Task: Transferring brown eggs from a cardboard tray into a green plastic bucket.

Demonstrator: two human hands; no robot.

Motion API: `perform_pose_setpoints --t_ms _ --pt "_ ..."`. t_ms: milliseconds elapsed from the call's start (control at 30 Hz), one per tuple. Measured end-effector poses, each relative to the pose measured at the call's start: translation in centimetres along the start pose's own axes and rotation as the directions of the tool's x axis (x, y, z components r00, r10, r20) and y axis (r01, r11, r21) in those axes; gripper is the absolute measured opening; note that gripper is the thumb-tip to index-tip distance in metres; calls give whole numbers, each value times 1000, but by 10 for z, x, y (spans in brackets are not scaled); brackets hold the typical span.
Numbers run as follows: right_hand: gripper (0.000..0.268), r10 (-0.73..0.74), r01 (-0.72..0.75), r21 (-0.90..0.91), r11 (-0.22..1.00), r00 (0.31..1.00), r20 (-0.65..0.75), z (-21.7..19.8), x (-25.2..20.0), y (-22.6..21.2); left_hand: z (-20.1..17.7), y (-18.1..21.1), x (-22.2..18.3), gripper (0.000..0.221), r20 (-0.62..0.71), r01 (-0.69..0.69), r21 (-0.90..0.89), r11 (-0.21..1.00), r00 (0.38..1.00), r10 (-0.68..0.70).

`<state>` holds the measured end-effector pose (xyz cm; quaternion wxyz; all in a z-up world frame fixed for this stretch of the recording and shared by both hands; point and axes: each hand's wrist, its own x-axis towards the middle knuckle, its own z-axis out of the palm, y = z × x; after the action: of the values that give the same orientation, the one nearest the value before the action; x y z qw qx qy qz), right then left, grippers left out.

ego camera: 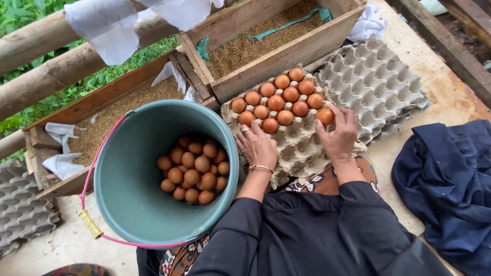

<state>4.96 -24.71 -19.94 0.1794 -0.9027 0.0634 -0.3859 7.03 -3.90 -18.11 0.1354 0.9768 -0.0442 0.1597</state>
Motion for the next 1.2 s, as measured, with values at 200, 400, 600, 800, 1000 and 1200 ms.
perform_pose_setpoints --t_ms 200,400,600,800,1000,1200 --pt "51 -32 35 181 983 999 -18 -7 2 -18 9 -13 2 30 -110 35 -183 983 992 -56" --pt "49 -97 102 209 973 995 -34 -6 2 -20 -18 -4 -10 26 -363 -111 31 993 925 115" --pt "46 -158 160 222 962 987 -25 -11 1 -24 -171 11 -30 35 -255 -244 -287 926 952 172" --pt "44 -186 167 200 965 979 80 -40 10 -60 -200 -106 7 39 218 -31 -460 887 965 147" --pt "45 -196 182 154 971 977 79 -34 9 -56 -122 -214 19 53 744 30 48 998 665 -55" --pt "44 -193 175 168 970 977 92 -36 10 -61 -95 -229 7 39 759 100 143 985 627 -174"
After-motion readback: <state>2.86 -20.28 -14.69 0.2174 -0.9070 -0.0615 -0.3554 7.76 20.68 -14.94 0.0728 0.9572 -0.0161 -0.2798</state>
